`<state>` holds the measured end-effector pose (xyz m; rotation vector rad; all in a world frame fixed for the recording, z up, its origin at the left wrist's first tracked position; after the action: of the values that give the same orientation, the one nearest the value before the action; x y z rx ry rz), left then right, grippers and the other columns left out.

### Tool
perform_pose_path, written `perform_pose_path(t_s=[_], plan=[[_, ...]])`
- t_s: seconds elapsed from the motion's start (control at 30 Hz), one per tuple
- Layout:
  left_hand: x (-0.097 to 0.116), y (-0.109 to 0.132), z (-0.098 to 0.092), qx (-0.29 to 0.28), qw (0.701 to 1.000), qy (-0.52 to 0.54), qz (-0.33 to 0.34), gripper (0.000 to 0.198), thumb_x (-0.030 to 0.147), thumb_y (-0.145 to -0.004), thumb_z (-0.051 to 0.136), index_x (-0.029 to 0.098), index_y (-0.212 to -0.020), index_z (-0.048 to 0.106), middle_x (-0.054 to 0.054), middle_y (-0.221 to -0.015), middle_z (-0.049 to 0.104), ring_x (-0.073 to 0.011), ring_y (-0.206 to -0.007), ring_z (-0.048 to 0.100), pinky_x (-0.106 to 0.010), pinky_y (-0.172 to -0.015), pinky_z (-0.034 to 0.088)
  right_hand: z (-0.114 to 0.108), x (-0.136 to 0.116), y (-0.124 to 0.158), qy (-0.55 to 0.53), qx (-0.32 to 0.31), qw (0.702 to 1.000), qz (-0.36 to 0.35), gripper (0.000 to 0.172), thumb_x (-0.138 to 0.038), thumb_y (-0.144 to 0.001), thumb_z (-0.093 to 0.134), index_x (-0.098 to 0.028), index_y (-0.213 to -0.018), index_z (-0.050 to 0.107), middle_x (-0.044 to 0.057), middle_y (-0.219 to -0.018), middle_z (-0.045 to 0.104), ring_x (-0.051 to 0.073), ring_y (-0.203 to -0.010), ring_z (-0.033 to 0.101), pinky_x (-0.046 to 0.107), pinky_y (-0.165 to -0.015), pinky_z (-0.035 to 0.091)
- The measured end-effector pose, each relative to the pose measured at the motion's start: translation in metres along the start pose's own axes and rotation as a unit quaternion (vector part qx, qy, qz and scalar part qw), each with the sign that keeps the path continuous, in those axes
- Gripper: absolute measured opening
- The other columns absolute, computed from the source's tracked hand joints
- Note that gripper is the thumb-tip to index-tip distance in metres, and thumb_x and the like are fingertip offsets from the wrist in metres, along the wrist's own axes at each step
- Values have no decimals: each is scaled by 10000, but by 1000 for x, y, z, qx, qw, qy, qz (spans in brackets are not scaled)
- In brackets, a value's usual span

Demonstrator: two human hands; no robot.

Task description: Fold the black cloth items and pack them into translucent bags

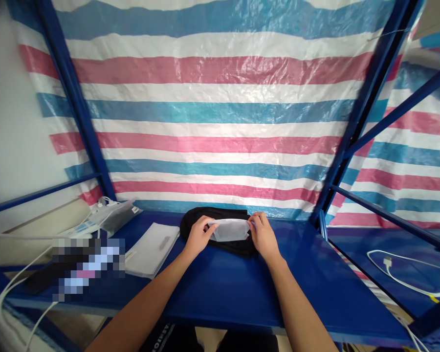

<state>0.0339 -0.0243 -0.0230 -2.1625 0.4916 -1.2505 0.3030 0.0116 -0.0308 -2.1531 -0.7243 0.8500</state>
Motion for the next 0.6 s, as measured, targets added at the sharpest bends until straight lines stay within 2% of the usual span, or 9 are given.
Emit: perform_pose_path(t_s=[0.07, 0.2, 0.33, 0.4, 0.47, 0.53, 0.6], plan=[[3, -1, -3, 2, 1000, 1, 4, 190, 362, -1023, 635, 216, -974, 745, -49, -984, 708, -176, -806, 646, -282, -705, 515, 0, 0, 0, 6, -8, 1000, 1, 218, -365, -1127, 425, -244, -1106, 606, 134, -1199, 593, 297, -1092, 664, 438, -899, 592], [13, -3, -12, 11, 1000, 8, 3, 209, 364, -1041, 615, 221, -1000, 761, -51, -1002, 719, -185, -872, 662, -280, -744, 515, -1, -2, 1, 8, -3, 1000, 12, 228, -391, -1130, 413, -248, -1113, 590, 132, -1194, 619, 299, -1048, 685, 422, -817, 602], [17, 0, -35, 48, 998, 11, -24, 234, 422, -1036, 621, 218, -991, 729, -54, -1013, 728, -201, -916, 675, -284, -770, 527, -1, -5, 2, -24, 18, 999, 30, 265, -457, -1123, 442, -241, -1151, 592, 127, -1175, 634, 276, -954, 697, 412, -787, 608], [12, 4, -57, 76, 996, 9, -48, 274, 471, -1029, 616, 216, -993, 712, -42, -949, 725, -201, -868, 669, -283, -753, 526, -1, -5, 2, -40, 26, 998, 42, 294, -477, -1120, 451, -231, -1198, 592, 125, -1166, 634, 259, -896, 695, 406, -768, 610], [1, 8, -88, 106, 990, 16, -90, 332, 535, -1002, 630, 211, -985, 701, -18, -834, 702, -195, -763, 644, -276, -690, 512, 0, -5, 3, -50, 24, 997, 51, 317, -489, -1118, 454, -226, -1223, 597, 121, -1152, 632, 251, -863, 692, 402, -750, 611], [-16, 12, -125, 147, 974, 44, -170, 398, 596, -914, 711, 204, -981, 706, -4, -787, 693, -186, -695, 616, -267, -633, 489, 2, -6, 3, -56, 15, 997, 53, 329, -497, -1118, 455, -226, -1227, 607, 116, -1140, 631, 249, -854, 694, 406, -754, 612], [-33, 14, -165, 182, 959, 50, -210, 468, 621, -821, 775, 184, -972, 707, -19, -814, 703, -188, -707, 618, -267, -629, 491, 4, -7, 4, -60, 3, 997, 48, 333, -500, -1117, 458, -227, -1227, 614, 112, -1142, 631, 248, -858, 699, 416, -781, 615]])
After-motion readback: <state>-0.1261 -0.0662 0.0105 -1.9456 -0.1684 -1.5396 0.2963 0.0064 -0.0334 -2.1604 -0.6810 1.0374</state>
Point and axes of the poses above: each hand's wrist, its own y-axis away from the middle knuckle, its own z-axis out of the palm, x = y × z, the point moved 3 cm from there along -y, towards the middle knuckle
